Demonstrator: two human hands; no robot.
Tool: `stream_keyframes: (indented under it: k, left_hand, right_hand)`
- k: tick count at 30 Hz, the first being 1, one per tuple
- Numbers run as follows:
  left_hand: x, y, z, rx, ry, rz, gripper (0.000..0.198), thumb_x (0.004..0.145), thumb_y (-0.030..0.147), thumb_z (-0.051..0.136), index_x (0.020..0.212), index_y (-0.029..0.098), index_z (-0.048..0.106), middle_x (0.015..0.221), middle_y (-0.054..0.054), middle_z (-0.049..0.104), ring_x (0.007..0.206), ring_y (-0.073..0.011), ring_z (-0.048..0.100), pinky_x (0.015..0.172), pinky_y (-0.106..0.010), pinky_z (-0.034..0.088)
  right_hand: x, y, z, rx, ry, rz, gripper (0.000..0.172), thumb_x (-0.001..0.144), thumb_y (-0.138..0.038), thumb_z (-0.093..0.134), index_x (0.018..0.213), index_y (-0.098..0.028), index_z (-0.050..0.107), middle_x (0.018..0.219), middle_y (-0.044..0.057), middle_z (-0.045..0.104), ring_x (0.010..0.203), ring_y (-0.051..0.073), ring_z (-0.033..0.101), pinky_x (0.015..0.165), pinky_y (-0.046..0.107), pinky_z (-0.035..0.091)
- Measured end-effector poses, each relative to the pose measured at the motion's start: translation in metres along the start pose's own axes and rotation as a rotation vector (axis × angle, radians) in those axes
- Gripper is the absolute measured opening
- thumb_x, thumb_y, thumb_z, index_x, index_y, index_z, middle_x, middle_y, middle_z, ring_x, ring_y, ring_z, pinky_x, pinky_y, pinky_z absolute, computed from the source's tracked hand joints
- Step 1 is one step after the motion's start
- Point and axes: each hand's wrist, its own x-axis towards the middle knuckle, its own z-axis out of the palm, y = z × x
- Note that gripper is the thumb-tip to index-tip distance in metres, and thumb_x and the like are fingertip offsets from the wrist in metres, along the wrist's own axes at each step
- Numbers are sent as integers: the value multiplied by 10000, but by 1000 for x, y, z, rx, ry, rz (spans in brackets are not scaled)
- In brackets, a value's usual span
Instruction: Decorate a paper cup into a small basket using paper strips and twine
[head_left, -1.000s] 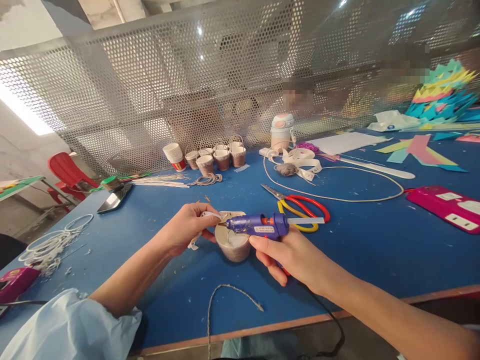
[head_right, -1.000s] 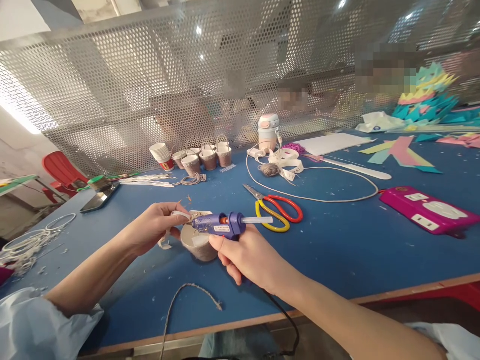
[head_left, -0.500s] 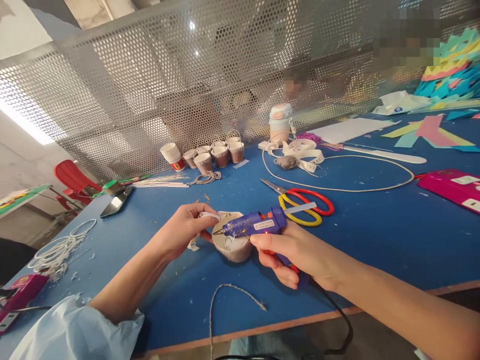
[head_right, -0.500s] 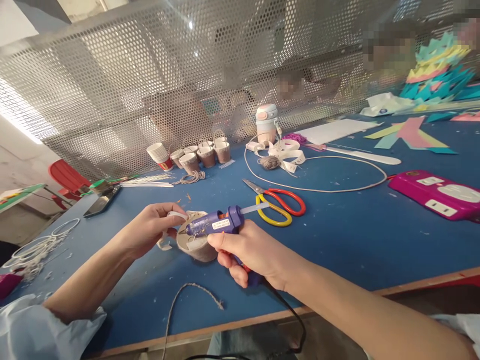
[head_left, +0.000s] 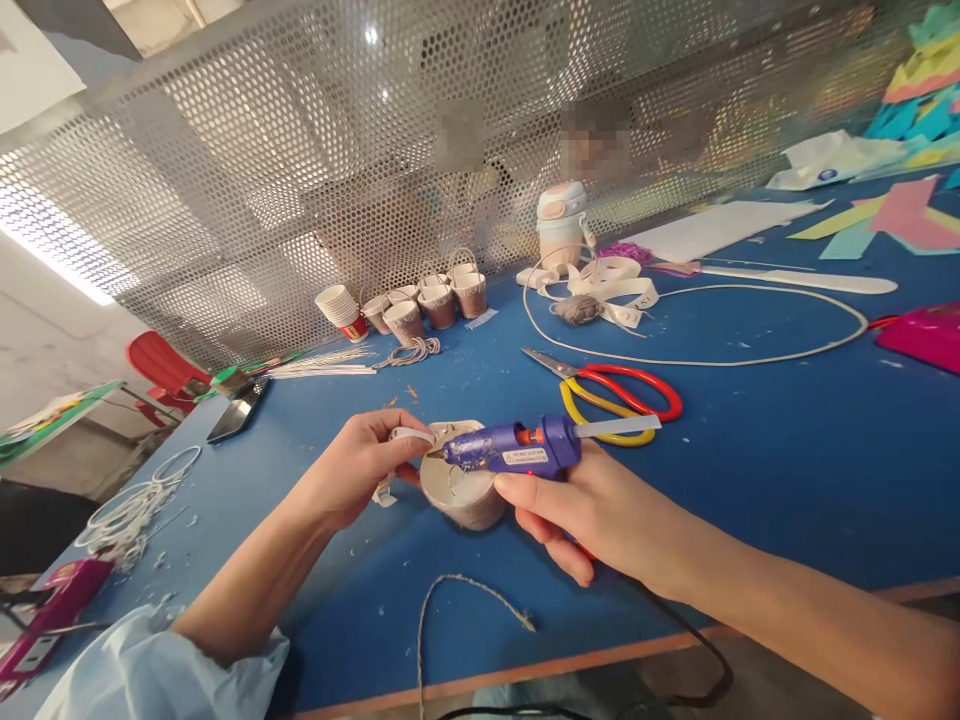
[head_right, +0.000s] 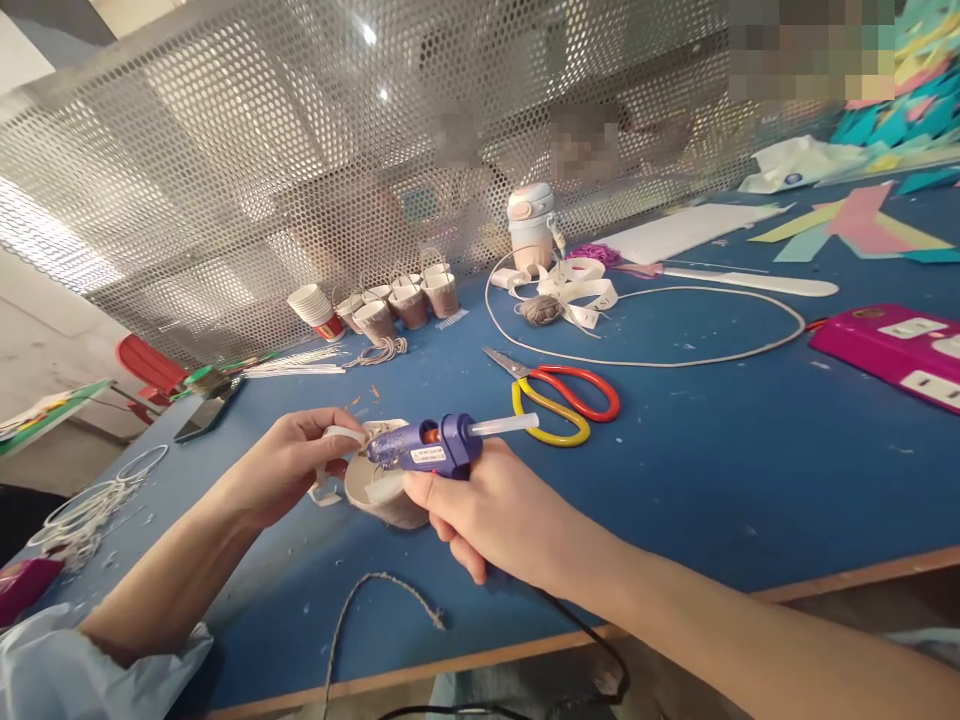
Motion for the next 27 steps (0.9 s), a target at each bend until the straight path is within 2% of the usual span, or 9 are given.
stream_keyframes:
  k: [10, 17, 21, 24, 27]
  left_hand:
    - [-2, 0, 1, 26, 3, 5, 60, 696, 212, 696, 674, 160, 675, 636, 21, 633, 533, -52, 514, 491, -153, 420]
    - [0, -2, -1, 2, 3, -8, 87, 711, 234, 709, 687, 158, 676, 645, 18, 642, 531, -51, 530, 497, -154, 430]
    - [1, -3, -1, -6, 1, -14, 83, 711, 231, 710, 694, 156, 677, 644, 18, 647, 530, -52, 538, 498, -153, 432]
    - [1, -2, 0, -4, 3, -16, 85, 710, 232, 713, 698, 155, 679, 643, 15, 648, 530, -53, 538, 492, -153, 427]
    - [-1, -2, 0, -2, 0, -17, 95, 708, 239, 716, 693, 154, 677, 633, 15, 644, 526, -54, 536, 481, -153, 419]
  right_hand:
    - [-1, 1, -4, 144, -85, 100, 352, 885, -349, 517, 585, -173, 464, 494, -70, 465, 306, 34, 391, 378, 205, 322]
    - [-5, -3, 2, -116, 25, 39, 381, 907, -350, 484, 560, -199, 437, 351, -81, 376, 341, 66, 381, 422, 212, 330]
    - [-8, -7, 6, -255, 104, 125, 335, 883, -364, 523, 595, -201, 468, 376, -79, 397, 383, 79, 423, 428, 208, 335]
    - [-10, -8, 6, -281, 102, 150, 327, 879, -374, 526, 604, -203, 476, 383, -74, 412, 397, 84, 429, 431, 208, 336]
    - [-10, -8, 5, -265, 61, 114, 327, 881, -365, 519, 601, -201, 476, 382, -72, 409, 390, 83, 415, 431, 209, 339]
